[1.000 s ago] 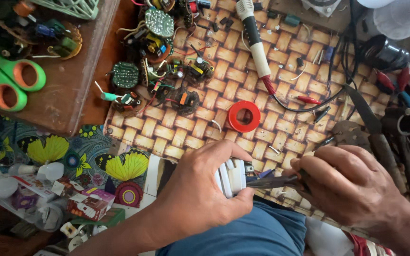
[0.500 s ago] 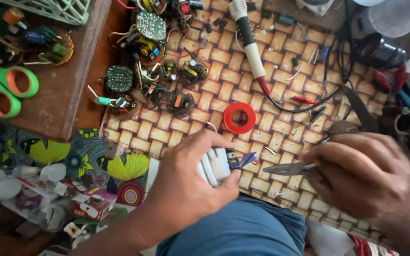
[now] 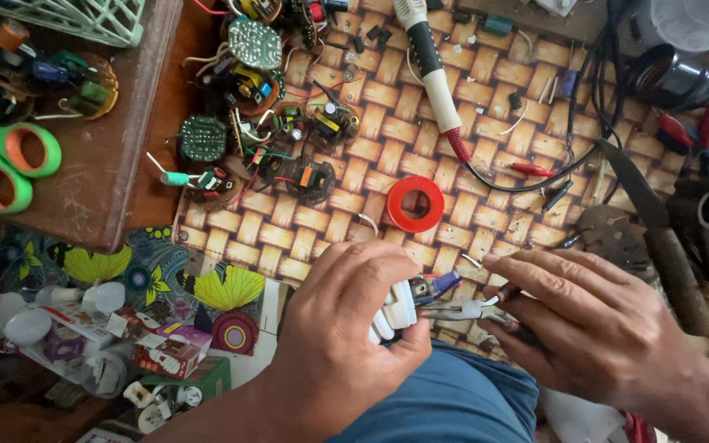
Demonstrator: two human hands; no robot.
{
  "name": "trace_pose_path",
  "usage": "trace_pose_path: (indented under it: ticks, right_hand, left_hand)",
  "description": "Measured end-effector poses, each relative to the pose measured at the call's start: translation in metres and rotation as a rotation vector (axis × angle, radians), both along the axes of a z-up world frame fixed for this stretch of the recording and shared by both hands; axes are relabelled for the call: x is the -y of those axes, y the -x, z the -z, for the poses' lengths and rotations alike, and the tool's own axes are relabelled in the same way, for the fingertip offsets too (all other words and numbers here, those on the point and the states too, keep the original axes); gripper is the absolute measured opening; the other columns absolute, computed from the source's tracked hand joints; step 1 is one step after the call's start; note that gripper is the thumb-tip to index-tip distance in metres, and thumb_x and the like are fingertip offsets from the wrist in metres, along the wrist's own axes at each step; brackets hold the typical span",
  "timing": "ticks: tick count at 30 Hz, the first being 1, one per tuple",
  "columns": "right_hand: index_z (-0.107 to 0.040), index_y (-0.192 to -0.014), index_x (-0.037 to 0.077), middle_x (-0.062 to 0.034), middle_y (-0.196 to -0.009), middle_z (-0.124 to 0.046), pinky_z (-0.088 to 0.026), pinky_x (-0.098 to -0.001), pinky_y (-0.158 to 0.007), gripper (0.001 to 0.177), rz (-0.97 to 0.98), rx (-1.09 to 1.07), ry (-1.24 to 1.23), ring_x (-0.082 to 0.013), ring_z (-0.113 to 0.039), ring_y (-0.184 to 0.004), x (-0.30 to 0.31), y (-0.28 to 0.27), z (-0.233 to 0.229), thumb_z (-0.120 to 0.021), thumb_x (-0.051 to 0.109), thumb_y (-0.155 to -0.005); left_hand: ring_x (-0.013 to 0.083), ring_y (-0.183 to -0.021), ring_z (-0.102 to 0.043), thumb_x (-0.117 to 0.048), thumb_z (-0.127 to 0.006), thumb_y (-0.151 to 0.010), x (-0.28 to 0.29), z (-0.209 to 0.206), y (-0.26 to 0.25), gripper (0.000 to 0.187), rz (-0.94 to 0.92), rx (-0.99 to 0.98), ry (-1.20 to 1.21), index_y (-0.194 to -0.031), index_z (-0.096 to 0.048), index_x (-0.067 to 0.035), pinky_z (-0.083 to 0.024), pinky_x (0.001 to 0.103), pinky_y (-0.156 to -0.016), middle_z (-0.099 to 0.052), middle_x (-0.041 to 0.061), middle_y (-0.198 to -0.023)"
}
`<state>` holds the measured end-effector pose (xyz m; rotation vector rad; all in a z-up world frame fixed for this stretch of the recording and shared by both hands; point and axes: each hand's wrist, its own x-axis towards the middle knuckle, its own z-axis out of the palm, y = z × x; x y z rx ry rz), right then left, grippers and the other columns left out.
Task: The person uses pliers to manipulate and adjust wires inside a compact white plastic housing. The hands repeatedly reposition the housing and apply pressure to the internal components while working at a cluttered electronics workbench.
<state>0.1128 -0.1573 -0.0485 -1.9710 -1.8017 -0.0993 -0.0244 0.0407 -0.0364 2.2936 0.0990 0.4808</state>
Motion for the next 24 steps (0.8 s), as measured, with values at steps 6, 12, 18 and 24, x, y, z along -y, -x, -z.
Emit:
trace_pose_path:
  ticks: [6,12,18,24]
  right_hand:
    - [-0.068,-0.083,0.008,-0.0129,-0.116,-0.070,-0.058,-0.0396,-0.081,0.023,0.001,0.003,-0.010,-0.0263,-0.073,-0.094,0.0013,0.0006,0.0038,-0.075,0.030,-0.087]
    - [-0.067,-0.079,0.008,-0.0133,-0.114,-0.070,-0.058,-0.0382,-0.079,0.023,-0.008,-0.039,-0.009,-0.0268,-0.073,-0.094,0.0014,0.0001,0.0058,-0.073,0.029,-0.086]
    - [-0.067,-0.081,0.007,-0.0163,-0.115,-0.069,-0.059,-0.0394,-0.081,0.022,-0.023,-0.053,-0.019,-0.0290,-0.073,-0.095,0.0000,-0.0001,0.0026,-0.072,0.027,-0.087]
    - [-0.067,-0.083,0.006,-0.0154,-0.114,-0.069,-0.058,-0.0391,-0.077,0.022,-0.020,-0.056,-0.011,-0.0282,-0.072,-0.091,0.0022,0.0001,0.0035,-0.073,0.027,-0.087]
  left_hand:
    - [0.0334,-0.095,-0.063,-0.001,-0.068,-0.077,-0.0001,0.0004,0.0002,0.033,0.011,0.024,-0.051,-0.107,-0.056,0.000,-0.052,0.045,-0.091,-0.063,0.015,-0.107]
    - [0.0339,-0.097,-0.065,-0.001,-0.067,-0.078,0.0005,0.0014,0.0000,0.031,0.004,0.034,-0.045,-0.107,-0.057,0.000,-0.052,0.046,-0.092,-0.063,0.015,-0.107]
    - [0.0337,-0.098,-0.064,-0.002,-0.066,-0.078,0.0006,0.0026,0.0007,0.032,-0.010,0.009,-0.033,-0.109,-0.057,-0.001,-0.051,0.045,-0.094,-0.064,0.016,-0.109]
    - [0.0333,-0.099,-0.064,-0.001,-0.068,-0.077,0.0014,0.0030,0.0007,0.034,0.005,0.018,-0.026,-0.109,-0.057,0.000,-0.052,0.045,-0.094,-0.063,0.015,-0.109]
